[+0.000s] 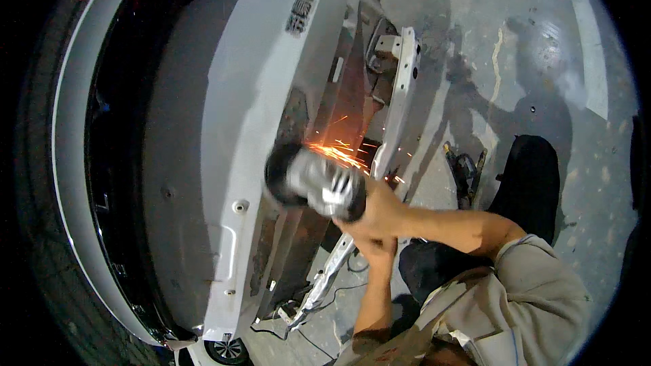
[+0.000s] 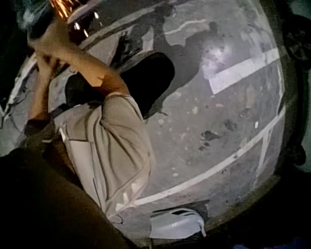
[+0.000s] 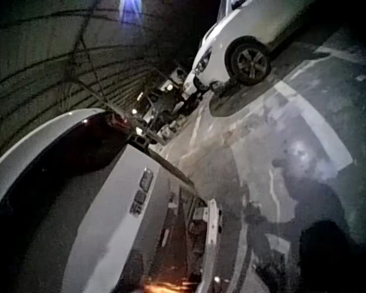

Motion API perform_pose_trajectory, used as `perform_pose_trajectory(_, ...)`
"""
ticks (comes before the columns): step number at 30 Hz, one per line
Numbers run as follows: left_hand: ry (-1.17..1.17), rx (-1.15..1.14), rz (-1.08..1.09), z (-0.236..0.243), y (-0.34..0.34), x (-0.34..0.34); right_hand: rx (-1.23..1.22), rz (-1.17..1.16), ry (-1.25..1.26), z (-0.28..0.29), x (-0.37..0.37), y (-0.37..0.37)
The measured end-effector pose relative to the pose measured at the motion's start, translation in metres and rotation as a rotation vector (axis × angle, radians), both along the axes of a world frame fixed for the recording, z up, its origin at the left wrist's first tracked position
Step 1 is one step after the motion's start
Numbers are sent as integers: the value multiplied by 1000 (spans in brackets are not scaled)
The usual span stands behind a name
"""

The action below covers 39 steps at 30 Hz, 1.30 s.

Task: The person retrieves a hammer and angle grinder from a tool cart, then works on the rear bumper of a white car. They repeatedly hammer the inner metal frame, grind the surface with an angle grinder producing sparks, and use a pneumatic tool to fasten components.

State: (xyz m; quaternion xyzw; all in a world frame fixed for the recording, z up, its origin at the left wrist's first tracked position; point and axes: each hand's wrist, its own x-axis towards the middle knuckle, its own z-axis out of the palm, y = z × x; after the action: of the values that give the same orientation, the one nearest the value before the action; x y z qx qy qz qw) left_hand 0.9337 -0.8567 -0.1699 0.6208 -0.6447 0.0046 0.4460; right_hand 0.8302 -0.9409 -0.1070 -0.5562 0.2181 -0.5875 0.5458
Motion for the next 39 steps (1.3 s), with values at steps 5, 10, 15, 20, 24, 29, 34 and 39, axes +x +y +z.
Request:
perform_pose_trajectory(5,96,66,14,-3,-6,-8,-153,-124,-68,2,-8,-11)
perform_pose_trajectory(10,17,-111,43,-1,-22,-19,-172,-61,-66,-2,-8,-10)
perform_pose_trajectory(15,43,118,55,11,-46,-17,-79,-82,-62,8,-20,-37)
perform_pose_trajectory(20,53,-103,17,-6,-34,-39,-167,13,48,-3,-32,-23)
perform_pose_trajectory(24,173,43,-11,5,-64,-34,-2,-110,-38,7,-39,-59)
perform_pose_trajectory(29,110,5,40,1,-41,-66,-214,-100,47,-22,-37,-36)
perform_pose_trajectory(34,86,247,-68,2,-62,-32,6,-71,-3,0,-45,-62)
perform_pose_trajectory(39,-26,-4,-34,-7,-51,-46,-105,-87,-54,-15,-38,-45)
